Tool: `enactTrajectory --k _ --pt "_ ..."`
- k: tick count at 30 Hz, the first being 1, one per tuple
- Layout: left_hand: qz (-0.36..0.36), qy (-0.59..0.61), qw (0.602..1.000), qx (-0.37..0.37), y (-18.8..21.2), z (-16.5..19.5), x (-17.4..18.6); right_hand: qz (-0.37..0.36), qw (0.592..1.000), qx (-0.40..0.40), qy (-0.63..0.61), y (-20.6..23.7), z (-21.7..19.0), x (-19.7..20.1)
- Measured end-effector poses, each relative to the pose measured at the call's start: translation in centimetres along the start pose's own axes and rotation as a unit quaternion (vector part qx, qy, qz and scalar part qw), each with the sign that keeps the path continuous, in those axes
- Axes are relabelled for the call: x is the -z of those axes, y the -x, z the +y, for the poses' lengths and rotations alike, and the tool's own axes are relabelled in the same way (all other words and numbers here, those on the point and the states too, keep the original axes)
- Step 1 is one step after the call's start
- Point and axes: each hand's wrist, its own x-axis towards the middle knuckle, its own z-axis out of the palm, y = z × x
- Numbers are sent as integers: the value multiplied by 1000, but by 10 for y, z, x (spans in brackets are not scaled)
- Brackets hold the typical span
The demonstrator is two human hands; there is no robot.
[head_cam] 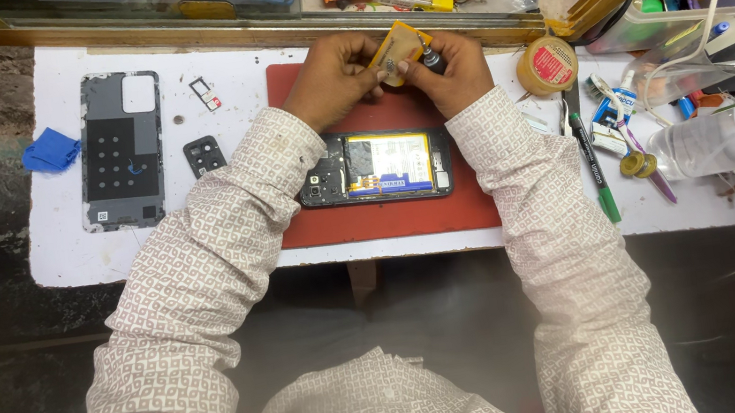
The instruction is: The person uses a screwdriver to remove screws from the back of a disassembled mobile phone. They then use a small metal tool to pry open the phone casing and disconnect internal ribbon cables.
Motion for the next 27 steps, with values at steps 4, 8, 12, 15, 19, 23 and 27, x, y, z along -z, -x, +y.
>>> enactTrajectory --k 4,8,12,15,19,23,27 --pt "4 -5 1000 -5 -1 -2 1 5 1000 2 0 0 1 1" --pt "17 -22 1000 1 -1 -3 1 0 1000 12 -11 1 -5 -1" --pt "33 -52 998 -5 0 -5 1 -8 1000 18 -1 2 -9 -3" --pt "32 -47 998 -8 -1 -6 1 5 1000 11 27 3 -9 -4" --pt "47 -63 997 -4 -1 -6 0 25 999 18 31 3 -10 -6" --pt "54 -82 995 -17 1 -6 -1 31 999 7 30 4 -13 -7" --pt "52 -48 997 -20 0 -7 -1 48 994 1 96 7 -16 -8"
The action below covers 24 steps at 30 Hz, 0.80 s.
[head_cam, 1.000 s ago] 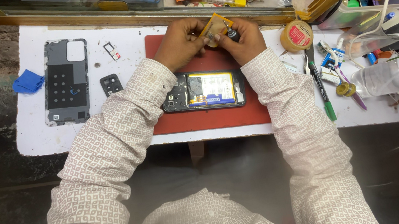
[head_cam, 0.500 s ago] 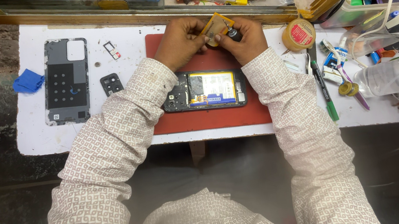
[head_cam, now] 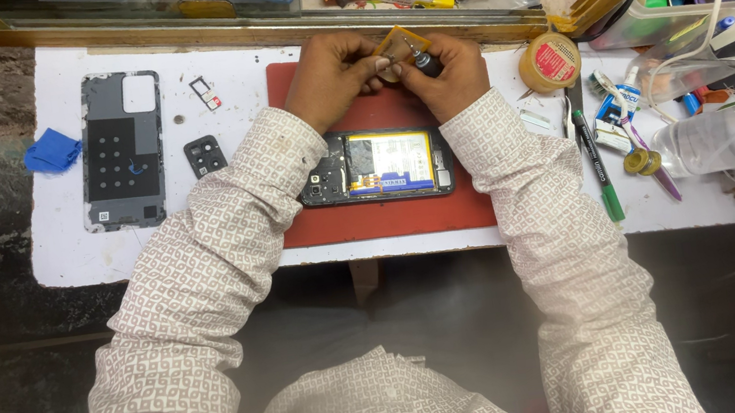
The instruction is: The person uses a screwdriver to remove screws from the back of a disassembled mobile phone. They then use a small metal tool to pry open the phone casing and disconnect internal ribbon cables.
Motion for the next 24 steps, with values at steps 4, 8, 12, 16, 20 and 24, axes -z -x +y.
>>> enactTrajectory --k 4,8,12,16,20,24 --pt "-9 12 1000 15 -2 -2 0 -3 1000 -13 23 -1 -3 0" --pt "-10 -9 1000 -2 -1 -2 0 -34 983 72 -166 -3 -11 3" --pt "-29 -38 998 -35 1 0 1 -48 983 39 -173 2 -20 5" --pt "-42 -27 998 -29 2 2 2 -41 985 120 -116 3 -22 4" --pt "-49 34 998 -3 0 0 4 -32 980 134 -142 0 -15 5" --pt "-48 80 996 7 -2 -3 4 -25 984 29 -175 -1 -7 6"
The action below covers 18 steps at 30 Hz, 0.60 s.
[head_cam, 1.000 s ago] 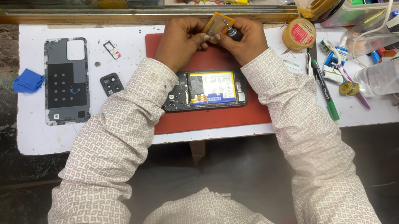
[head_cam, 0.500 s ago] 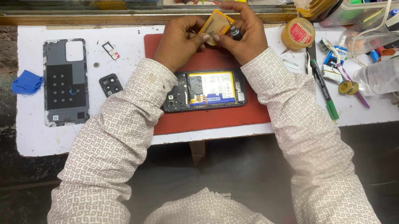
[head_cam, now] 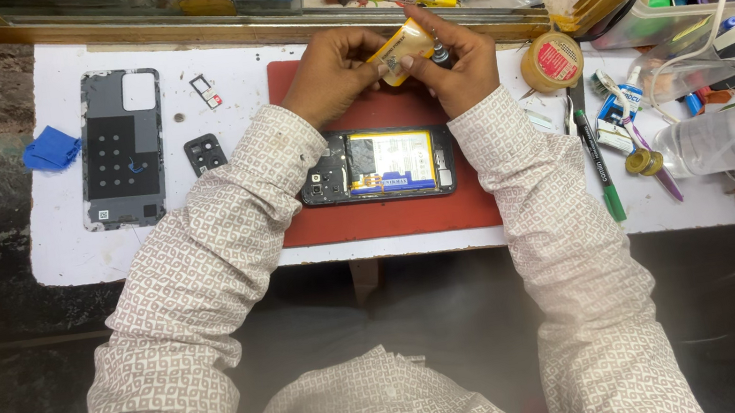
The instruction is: The person uses a screwdriver to remove screws from the back of a disassembled mobile phone. They then use a small metal tool to pry open the phone casing and disconnect internal ribbon cables.
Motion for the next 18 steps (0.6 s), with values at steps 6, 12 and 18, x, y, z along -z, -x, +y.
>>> enactTrajectory --k 6,12,18 --pt "-13 50 999 -10 -2 -1 -2 4 999 -31 -37 0 1 0" --pt "11 2 1000 -8 -1 -3 -1 -5 999 -13 -39 1 -6 -5" --pt "47 -95 994 -19 1 -2 -4 -15 1000 2 -18 2 1 -8"
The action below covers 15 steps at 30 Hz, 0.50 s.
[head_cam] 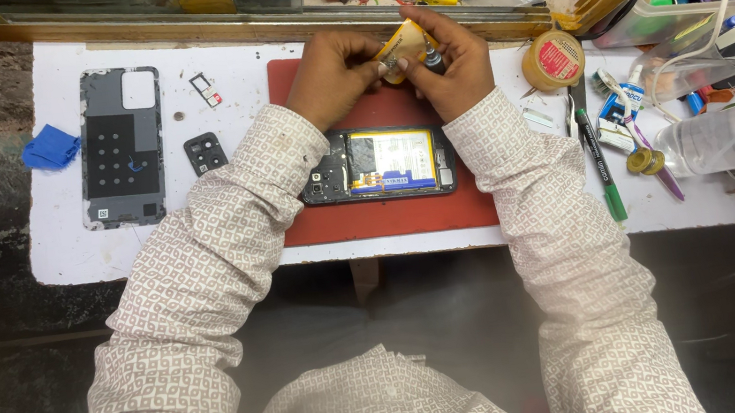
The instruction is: The person uses a screwdriver to remove screws from the back of a disassembled mobile phone. They then use a small metal tool to pry open the phone casing and disconnect internal ribbon cables.
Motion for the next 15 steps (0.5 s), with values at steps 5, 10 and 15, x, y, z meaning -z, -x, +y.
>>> enactTrajectory --k 5,10,15 --pt "24 -127 992 -10 6 10 -2 1 999 23 35 -1 14 2" --pt "12 -152 988 -13 11 21 -2 10 992 72 104 0 12 1" --pt "6 -163 986 -20 11 23 -2 25 978 20 209 4 -5 -2"
